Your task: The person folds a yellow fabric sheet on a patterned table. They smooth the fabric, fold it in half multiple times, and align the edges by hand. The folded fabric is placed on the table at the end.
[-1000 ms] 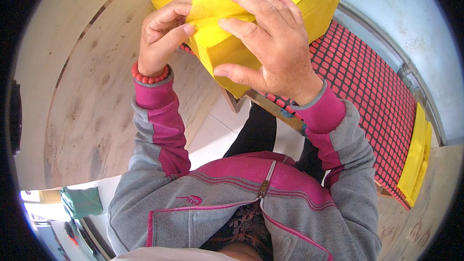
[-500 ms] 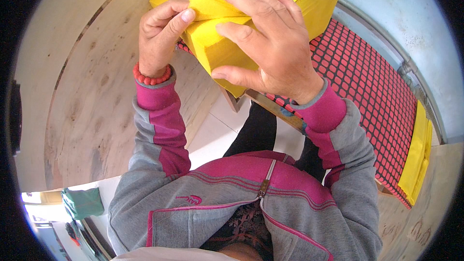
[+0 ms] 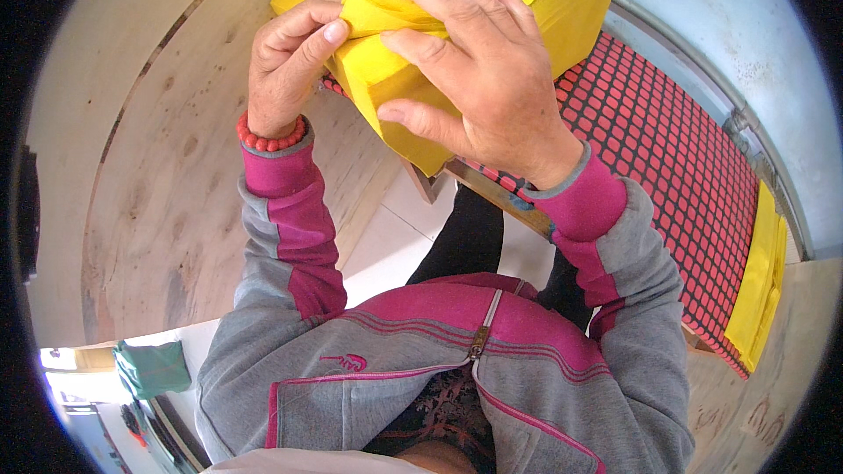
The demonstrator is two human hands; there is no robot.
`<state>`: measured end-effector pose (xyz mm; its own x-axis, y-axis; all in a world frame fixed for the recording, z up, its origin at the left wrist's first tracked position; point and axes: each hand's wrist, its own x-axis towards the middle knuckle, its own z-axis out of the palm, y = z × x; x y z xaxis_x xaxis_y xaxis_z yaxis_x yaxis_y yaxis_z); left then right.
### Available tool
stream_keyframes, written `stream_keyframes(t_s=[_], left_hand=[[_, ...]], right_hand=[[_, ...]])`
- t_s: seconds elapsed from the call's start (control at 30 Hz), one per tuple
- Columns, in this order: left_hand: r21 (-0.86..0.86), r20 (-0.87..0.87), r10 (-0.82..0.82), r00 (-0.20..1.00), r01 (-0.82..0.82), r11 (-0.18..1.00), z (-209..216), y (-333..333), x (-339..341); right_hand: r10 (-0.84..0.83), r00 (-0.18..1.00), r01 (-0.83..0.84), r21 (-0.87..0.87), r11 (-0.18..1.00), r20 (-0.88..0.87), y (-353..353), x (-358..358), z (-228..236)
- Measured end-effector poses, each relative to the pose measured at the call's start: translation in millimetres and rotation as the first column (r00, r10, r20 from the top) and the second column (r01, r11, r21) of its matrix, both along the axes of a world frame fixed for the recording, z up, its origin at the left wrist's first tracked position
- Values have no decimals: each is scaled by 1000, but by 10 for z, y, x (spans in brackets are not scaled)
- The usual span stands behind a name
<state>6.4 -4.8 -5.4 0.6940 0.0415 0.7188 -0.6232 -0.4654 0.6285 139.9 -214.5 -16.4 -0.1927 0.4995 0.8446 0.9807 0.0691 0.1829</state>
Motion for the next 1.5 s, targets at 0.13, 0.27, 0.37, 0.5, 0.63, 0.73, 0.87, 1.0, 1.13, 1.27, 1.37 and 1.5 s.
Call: stream_keyframes(t_s=[0.13,0.27,0.37,0.5,0.63,0.73,0.87,1.0,1.13,1.27,1.37,1.5], left_hand=[[-5,-22,8,1000,-8,1000,1,3,-9],[-23,-29,7,1000,-8,1000,4,0,-10],[4,-3,9,1000,-9,1000,12,-4,-8],[2,-31,14,999,-14,1000,18,-8,-8],[40,-45,-9,999,11,999,35,21,0],[35,-51,-9,999,11,999,28,49,-16],[34,-37,-53,998,54,998,19,125,-28],[40,-15,-137,990,137,990,-24,165,-25],[72,-5,-84,996,84,994,-40,139,-21],[91,-5,-21,1000,21,996,-5,66,-50],[63,64,40,997,-44,997,-25,-25,-64],[168,100,117,988,-133,977,7,-42,-53]], right_hand=[[32,999,-33,-41,999,-37,-9,9,64],[139,990,-139,-4,990,-1,-7,2,192],[198,976,-202,-39,979,-95,-36,-47,254],[235,952,-242,-14,970,-198,22,-87,264],[158,951,-195,-119,974,-264,23,-77,260],[187,935,-224,-94,970,-300,31,-86,273],[312,883,-336,-8,942,-351,69,-115,310],[260,896,-293,-41,955,-361,76,-131,322],[325,887,-319,74,945,-328,113,-124,280],[167,938,-174,2,985,-305,71,-135,211],[134,952,-138,6,990,-274,52,-140,173],[171,946,-152,89,984,-275,33,-154,120]])
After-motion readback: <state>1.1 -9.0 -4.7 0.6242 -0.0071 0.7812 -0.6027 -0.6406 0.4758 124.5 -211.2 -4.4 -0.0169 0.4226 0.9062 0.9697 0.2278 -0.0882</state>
